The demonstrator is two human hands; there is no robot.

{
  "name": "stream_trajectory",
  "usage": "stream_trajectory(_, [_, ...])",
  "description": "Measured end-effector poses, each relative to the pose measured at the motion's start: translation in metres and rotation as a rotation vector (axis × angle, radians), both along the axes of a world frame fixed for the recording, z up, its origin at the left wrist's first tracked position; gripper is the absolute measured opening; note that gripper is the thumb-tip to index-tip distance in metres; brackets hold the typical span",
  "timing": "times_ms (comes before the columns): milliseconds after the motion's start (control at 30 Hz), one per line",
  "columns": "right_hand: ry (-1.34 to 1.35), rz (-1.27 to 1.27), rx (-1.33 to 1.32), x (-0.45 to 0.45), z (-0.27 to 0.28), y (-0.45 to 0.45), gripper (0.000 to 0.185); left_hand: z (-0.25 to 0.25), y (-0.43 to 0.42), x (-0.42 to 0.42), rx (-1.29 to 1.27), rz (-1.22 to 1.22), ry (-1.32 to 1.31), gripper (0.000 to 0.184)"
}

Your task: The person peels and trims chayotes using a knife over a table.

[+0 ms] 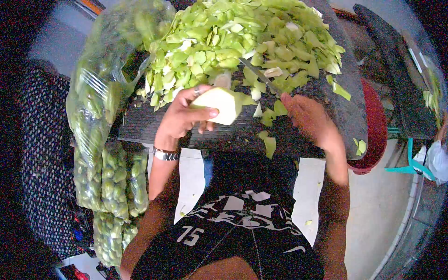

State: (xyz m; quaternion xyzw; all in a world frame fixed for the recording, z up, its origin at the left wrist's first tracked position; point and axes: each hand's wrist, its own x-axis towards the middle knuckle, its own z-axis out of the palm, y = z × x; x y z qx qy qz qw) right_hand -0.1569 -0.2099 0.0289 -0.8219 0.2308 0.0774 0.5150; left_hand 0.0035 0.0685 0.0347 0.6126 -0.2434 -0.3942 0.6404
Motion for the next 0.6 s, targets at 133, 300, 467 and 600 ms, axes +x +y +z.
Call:
stream_trajectory(133, [-0.027,-0.008,0.253,-0.007,-0.001,0.009,0.048,-0.015,-0.002,0.002,-0.193,0.140,0.240,0.040])
stream_trajectory(300, [-0.168,0.097,0.494,-0.020,0.020,0.021,0.051,-0.039,-0.005,0.006,-0.439,0.187,0.518,0.041])
stream_trajectory(467, [-0.161,0.192,0.549,-0.021,0.016,0.015,0.050,-0.043,-0.015,0.020,-1.008,0.192,0.700,0.042])
stream_trajectory(600, [-0.099,0.089,0.457,-0.019,0.014,0.033,0.040,-0.020,-0.034,0.025,-1.032,0.502,0.873,0.050])
